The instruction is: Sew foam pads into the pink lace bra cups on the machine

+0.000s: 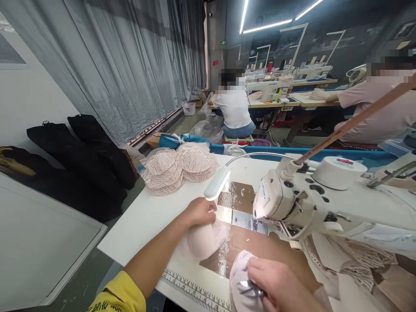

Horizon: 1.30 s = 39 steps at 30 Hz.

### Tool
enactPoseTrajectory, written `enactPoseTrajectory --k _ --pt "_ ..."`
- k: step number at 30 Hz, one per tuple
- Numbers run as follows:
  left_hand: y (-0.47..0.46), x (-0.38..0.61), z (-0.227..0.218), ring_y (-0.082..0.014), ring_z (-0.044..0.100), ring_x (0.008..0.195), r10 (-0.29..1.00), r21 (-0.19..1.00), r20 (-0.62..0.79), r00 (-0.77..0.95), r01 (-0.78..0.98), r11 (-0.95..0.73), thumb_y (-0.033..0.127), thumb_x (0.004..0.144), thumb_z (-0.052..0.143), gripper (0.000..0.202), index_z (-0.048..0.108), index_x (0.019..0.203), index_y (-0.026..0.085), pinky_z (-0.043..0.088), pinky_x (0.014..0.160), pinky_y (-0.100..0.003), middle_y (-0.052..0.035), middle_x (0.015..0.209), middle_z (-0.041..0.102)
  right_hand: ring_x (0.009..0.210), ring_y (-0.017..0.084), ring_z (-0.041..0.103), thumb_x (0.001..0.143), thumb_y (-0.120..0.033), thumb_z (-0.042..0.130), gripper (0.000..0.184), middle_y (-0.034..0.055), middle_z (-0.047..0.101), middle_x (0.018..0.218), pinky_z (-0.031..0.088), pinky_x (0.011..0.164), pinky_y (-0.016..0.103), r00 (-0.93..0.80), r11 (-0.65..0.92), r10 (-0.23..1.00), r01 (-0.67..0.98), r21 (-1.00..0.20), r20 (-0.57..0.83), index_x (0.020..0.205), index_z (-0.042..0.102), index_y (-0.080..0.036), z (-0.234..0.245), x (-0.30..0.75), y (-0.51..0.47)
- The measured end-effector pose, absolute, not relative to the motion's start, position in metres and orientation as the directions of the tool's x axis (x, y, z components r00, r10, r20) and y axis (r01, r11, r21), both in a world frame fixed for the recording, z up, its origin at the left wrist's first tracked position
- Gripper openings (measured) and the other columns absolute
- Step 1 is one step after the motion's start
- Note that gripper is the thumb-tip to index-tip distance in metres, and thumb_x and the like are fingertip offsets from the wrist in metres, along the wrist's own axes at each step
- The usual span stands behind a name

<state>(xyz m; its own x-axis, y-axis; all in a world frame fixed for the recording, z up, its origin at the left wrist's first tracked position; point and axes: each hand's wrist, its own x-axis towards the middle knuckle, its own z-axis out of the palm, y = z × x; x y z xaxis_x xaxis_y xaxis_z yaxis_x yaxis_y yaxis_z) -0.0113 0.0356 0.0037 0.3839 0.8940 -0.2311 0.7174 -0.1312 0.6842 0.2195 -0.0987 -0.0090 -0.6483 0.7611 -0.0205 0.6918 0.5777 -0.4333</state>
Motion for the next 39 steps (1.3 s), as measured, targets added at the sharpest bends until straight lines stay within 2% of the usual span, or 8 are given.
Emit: enactPoseTrajectory --k 6,10,13,18,25,29,34,39 --pt "0.017 -0.012 -0.001 -0.0127 0.055 0.067 0.807 0.889 -0.218 0.549 0.453 -0.068 0.032 0.075 0.06 0.023 0.068 0.081 0.012 0.04 0.062 -0.021 -0.0015 0.073 0.063 0.077 0.023 0.062 0.087 -0.035 0.046 0.021 0.0038 0.068 0.08 0.048 0.07 0.032 -0.352 0.132 0.928 0.616 -0.777 -0.121 0.081 0.061 -0.023 -0.008 0.238 -0.083" --pt "0.01 -0.006 0.003 -0.0125 0.056 0.072 0.811 0.952 -0.141 0.568 0.302 -0.046 0.035 0.079 0.06 0.025 0.066 0.083 0.011 0.042 0.067 -0.021 -0.0038 0.08 0.064 0.11 0.03 0.059 0.079 -0.052 0.061 0.05 0.0118 0.067 0.115 0.047 0.093 0.04 -0.234 -0.104 0.949 0.401 -0.91 -0.212 0.116 0.062 -0.019 -0.003 0.218 -0.074" --pt "0.006 -0.004 0.005 -0.0132 0.058 0.074 0.805 0.969 -0.127 0.579 0.245 -0.024 0.034 0.08 0.059 0.025 0.067 0.086 0.011 0.042 0.067 -0.021 -0.0054 0.083 0.065 0.099 0.027 0.062 0.081 -0.05 0.06 0.042 0.0094 0.069 0.102 0.049 0.088 0.038 -0.301 -0.086 0.939 0.27 -0.959 -0.169 0.107 0.064 -0.017 -0.004 0.2 -0.072" --pt "0.002 -0.006 0.009 -0.0188 0.06 0.091 0.759 0.932 -0.062 0.648 0.31 -0.188 0.028 0.071 0.069 0.032 0.068 0.101 0.017 0.044 0.08 -0.026 -0.0056 0.1 0.068 0.065 0.016 0.053 0.088 -0.051 0.05 0.037 -0.0013 0.055 0.065 0.045 0.059 0.027 -0.199 -0.066 0.971 0.318 -0.946 -0.135 0.069 0.054 -0.019 -0.006 0.191 -0.074" --pt "-0.003 0.005 0.0 -0.013 0.054 0.07 0.717 0.915 -0.152 0.681 0.371 -0.158 0.041 0.067 0.075 0.034 0.068 0.088 0.015 0.038 0.059 -0.02 -0.0008 0.078 0.063 0.095 0.024 0.062 0.086 -0.05 0.054 0.033 0.0058 0.068 0.097 0.049 0.087 0.031 -0.254 -0.078 0.956 0.271 -0.959 -0.149 0.1 0.064 -0.021 -0.003 0.2 -0.074" --pt "-0.002 0.006 -0.007 -0.0125 0.055 0.07 0.654 0.949 -0.246 0.715 0.315 0.013 0.04 0.07 0.074 0.031 0.07 0.086 0.013 0.04 0.061 -0.02 -0.0012 0.077 0.064 0.099 0.026 0.062 0.081 -0.054 0.059 0.044 0.0098 0.068 0.103 0.049 0.09 0.035 -0.141 -0.127 0.974 0.293 -0.948 -0.174 0.108 0.062 -0.02 -0.017 0.211 -0.074" --pt "-0.003 0.006 -0.005 -0.014 0.06 0.072 0.61 0.962 -0.274 0.743 0.219 0.165 0.04 0.071 0.075 0.034 0.073 0.09 0.013 0.045 0.067 -0.022 -0.0034 0.079 0.069 0.08 0.023 0.065 0.089 -0.06 0.039 0.055 0.0076 0.067 0.086 0.052 0.083 0.039 -0.192 -0.11 0.965 0.333 -0.936 -0.181 0.119 0.058 -0.019 -0.023 0.226 -0.074" --pt "-0.005 0.007 -0.003 -0.0183 0.064 0.077 0.608 0.957 -0.278 0.744 0.162 0.239 0.041 0.071 0.075 0.034 0.075 0.087 0.011 0.049 0.07 -0.025 -0.0069 0.081 0.071 0.113 0.027 0.056 0.085 -0.057 0.051 0.051 0.0118 0.064 0.119 0.044 0.099 0.038 -0.267 -0.112 0.938 0.367 -0.924 -0.22 0.119 0.062 -0.02 -0.017 0.227 -0.072"
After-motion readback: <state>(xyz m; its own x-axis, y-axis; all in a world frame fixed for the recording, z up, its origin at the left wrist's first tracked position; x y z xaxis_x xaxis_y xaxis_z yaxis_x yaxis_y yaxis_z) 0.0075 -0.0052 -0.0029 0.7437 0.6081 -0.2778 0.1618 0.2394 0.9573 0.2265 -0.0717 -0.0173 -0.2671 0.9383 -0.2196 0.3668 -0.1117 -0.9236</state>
